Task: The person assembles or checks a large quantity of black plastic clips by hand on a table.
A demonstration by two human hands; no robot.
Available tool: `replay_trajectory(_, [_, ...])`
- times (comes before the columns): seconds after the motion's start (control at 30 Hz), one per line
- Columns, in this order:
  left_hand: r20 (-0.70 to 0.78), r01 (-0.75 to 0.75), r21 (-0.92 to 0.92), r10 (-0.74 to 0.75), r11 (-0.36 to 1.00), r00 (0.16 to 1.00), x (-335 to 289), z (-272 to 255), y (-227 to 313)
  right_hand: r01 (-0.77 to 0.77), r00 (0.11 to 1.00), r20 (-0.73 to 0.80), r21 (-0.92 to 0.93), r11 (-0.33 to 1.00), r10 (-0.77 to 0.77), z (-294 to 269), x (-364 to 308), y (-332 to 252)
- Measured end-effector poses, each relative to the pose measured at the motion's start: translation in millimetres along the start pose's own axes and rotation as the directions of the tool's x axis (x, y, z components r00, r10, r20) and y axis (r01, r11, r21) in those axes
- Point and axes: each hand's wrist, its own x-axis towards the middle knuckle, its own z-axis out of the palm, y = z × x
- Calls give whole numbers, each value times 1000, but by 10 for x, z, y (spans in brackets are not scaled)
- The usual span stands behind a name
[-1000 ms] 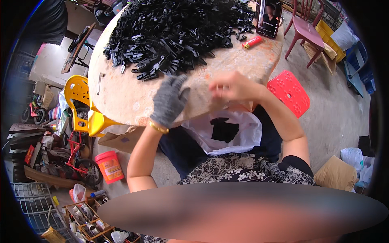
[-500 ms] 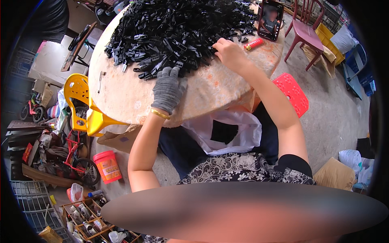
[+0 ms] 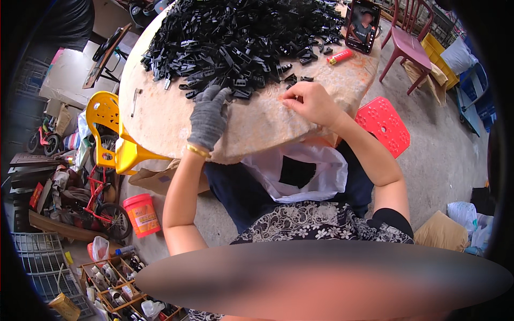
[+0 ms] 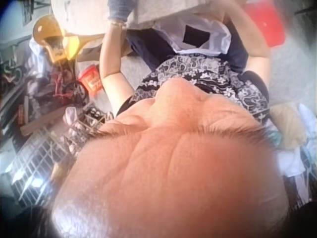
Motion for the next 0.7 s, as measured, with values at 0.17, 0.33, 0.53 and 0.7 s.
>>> replay_trajectory(0.17, [105,-94,18,92,995,990,140,81,-136,228,973,-18,-29,973,-229,45,-9,69])
replay_trajectory(0.33, [182,-42,-188,77,981,980,70,-77,81,250,956,137,82,965,-260,-18,-58,120])
replay_trajectory(0.53, [-3,-280,48,280,959,960,-17,-199,211,321,947,83,-173,931,-311,65,-27,60])
replay_trajectory(0.7, [404,457,-609,-243,648,882,-56,-222,471,388,919,-2,-178,904,-394,190,-74,29])
